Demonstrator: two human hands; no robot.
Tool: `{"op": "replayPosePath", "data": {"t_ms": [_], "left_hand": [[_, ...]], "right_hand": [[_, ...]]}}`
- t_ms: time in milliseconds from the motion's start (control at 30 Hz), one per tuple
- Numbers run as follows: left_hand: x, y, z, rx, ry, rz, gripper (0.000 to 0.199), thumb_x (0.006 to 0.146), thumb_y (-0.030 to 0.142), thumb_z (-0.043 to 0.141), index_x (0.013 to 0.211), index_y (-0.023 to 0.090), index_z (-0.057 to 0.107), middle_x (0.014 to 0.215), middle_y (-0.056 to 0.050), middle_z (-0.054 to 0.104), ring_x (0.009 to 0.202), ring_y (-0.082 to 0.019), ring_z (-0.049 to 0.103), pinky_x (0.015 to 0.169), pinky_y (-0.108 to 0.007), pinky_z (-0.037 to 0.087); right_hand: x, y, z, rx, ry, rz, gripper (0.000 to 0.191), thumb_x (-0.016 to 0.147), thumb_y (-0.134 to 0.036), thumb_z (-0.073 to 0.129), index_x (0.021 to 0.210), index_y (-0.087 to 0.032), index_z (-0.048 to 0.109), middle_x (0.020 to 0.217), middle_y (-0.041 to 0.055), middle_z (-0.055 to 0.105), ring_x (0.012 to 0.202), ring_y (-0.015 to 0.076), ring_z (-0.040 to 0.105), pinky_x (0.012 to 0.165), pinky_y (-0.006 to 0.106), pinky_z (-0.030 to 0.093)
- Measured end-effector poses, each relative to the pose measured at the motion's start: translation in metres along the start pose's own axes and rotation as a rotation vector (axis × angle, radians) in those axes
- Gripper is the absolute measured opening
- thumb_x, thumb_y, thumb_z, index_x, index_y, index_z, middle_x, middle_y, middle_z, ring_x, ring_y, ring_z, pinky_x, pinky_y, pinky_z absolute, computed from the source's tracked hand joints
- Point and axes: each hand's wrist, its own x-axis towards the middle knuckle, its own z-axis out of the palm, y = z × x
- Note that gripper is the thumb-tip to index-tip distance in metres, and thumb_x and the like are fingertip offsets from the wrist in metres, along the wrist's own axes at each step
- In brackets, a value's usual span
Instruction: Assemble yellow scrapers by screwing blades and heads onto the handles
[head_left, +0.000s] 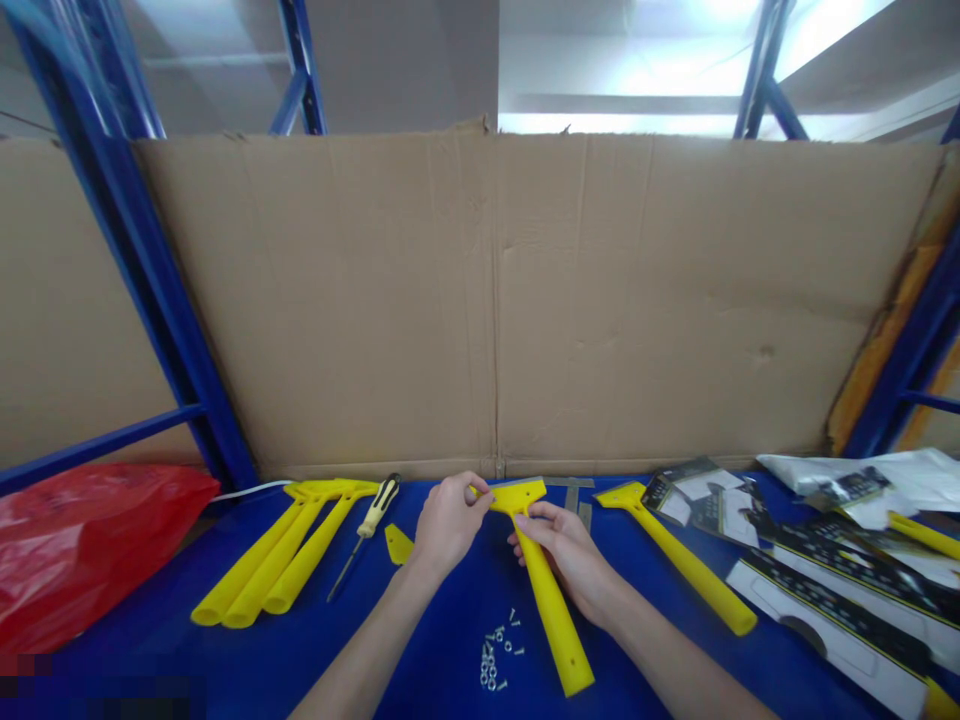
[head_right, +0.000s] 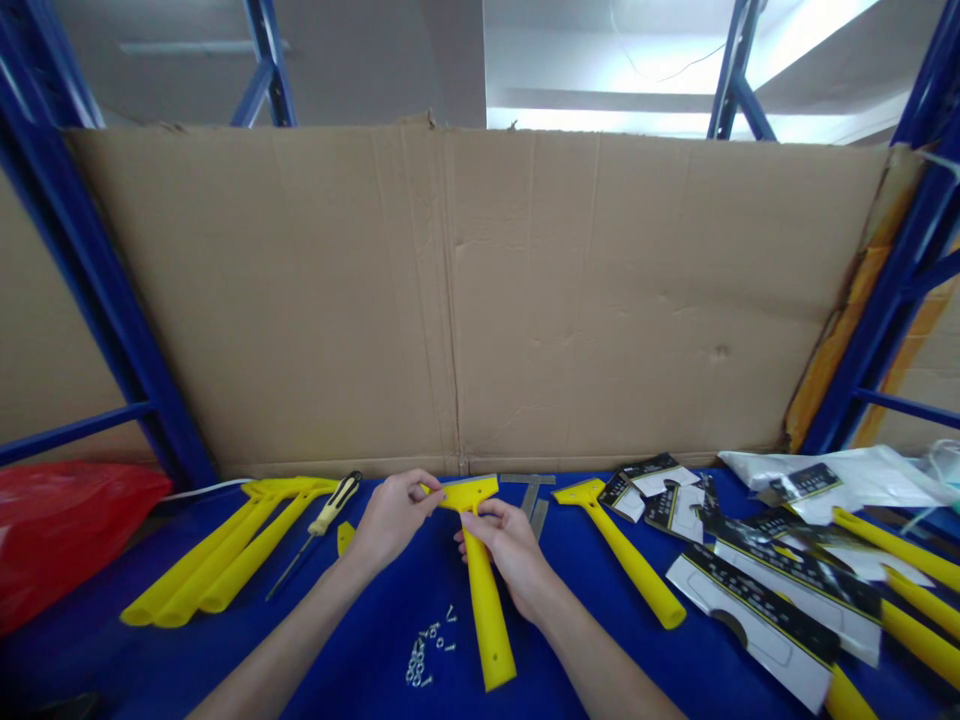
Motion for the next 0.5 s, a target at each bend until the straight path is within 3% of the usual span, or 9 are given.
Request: {"op": "replayPosePath", "data": {"t_ms": [500], "left_hand": [[-0.0010,-0.0011,0.0020,0.020,0.010,0.001,0.011,0.075,0.028,0.059,0.078,0.018,0.064,0.058,0.002,0.059,0.058,-0.012,0.052,0.054,-0.022,0.030]], "right_hand": [[-0.0003,-0.0004,0.0005,-0.003,-0.003,-0.003,0.035,0.059,-0.033,0.078,0.077,-0.017,0.053,0.061,0.0012,0.066,0.055,0.0134,0.060,0.056,0.026,0.045]]}}
